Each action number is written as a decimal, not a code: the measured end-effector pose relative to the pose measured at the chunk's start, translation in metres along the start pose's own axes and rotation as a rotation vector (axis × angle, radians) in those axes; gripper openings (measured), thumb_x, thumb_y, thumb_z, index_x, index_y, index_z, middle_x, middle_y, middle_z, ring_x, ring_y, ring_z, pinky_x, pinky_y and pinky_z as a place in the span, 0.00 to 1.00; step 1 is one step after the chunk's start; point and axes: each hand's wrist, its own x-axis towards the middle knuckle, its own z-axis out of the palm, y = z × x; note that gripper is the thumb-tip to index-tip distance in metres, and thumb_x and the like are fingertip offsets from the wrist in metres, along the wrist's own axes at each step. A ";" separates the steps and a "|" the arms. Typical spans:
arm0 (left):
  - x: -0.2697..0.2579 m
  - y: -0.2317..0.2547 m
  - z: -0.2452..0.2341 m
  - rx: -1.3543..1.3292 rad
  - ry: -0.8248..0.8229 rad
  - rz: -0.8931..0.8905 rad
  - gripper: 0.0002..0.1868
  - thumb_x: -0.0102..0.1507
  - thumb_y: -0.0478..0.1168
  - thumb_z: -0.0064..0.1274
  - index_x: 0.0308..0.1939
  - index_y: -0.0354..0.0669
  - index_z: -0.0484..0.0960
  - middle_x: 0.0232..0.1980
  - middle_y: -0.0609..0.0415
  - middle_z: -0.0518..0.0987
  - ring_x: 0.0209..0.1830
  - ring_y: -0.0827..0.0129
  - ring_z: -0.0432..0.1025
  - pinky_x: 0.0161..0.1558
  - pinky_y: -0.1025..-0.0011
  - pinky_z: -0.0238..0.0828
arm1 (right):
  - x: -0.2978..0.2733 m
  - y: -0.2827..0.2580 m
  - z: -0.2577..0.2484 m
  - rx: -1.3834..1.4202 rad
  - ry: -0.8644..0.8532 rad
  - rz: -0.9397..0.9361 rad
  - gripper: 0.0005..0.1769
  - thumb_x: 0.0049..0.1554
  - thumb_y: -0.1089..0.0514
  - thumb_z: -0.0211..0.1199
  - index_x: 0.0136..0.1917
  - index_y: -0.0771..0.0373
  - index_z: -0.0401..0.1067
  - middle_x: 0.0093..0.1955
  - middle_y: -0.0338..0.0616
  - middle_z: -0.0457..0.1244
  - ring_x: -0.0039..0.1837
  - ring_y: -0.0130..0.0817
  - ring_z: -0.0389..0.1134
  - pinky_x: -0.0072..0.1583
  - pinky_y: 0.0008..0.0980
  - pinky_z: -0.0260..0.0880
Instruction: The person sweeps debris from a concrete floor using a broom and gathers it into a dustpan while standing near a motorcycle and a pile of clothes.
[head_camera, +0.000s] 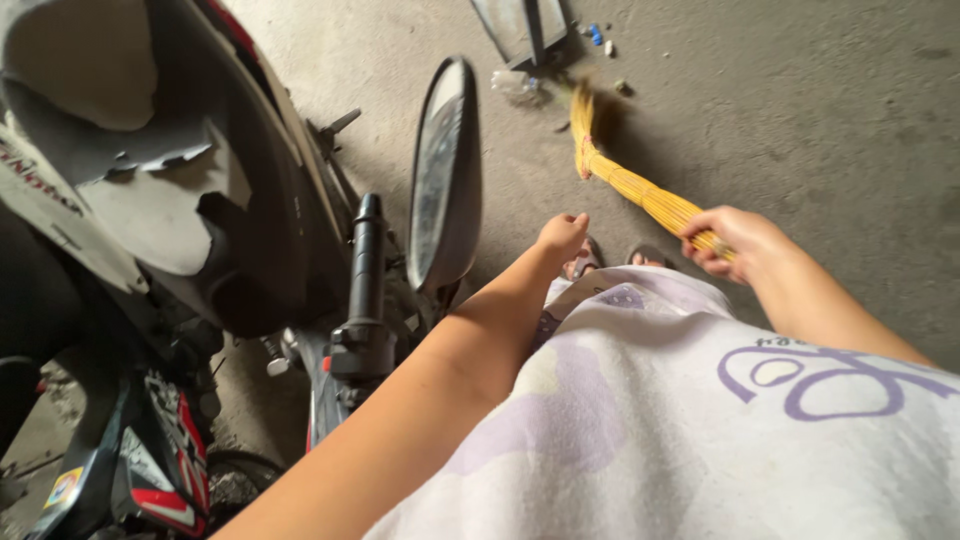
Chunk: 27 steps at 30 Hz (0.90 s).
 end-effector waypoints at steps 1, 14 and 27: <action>0.002 0.007 0.002 0.025 0.003 -0.004 0.27 0.68 0.53 0.43 0.57 0.32 0.79 0.41 0.42 0.84 0.30 0.61 0.81 0.31 0.63 0.75 | -0.016 0.004 -0.010 -0.004 -0.003 -0.040 0.08 0.55 0.58 0.60 0.44 0.63 0.65 0.33 0.43 0.60 0.24 0.22 0.50 0.23 0.23 0.41; 0.044 0.122 0.031 -0.005 0.032 -0.035 0.28 0.69 0.53 0.44 0.64 0.33 0.74 0.52 0.40 0.83 0.38 0.61 0.83 0.38 0.67 0.76 | -0.026 0.028 -0.196 -0.428 0.088 -0.211 0.19 0.53 0.58 0.62 0.56 0.68 0.76 0.46 0.48 0.69 0.46 0.32 0.68 0.47 0.30 0.68; 0.068 0.210 0.019 -0.068 0.189 -0.040 0.32 0.65 0.51 0.52 0.67 0.34 0.67 0.56 0.44 0.78 0.39 0.60 0.82 0.41 0.66 0.78 | 0.014 -0.155 -0.112 -0.027 0.056 0.059 0.14 0.56 0.61 0.61 0.54 0.66 0.65 0.36 0.44 0.61 0.30 0.21 0.56 0.28 0.17 0.49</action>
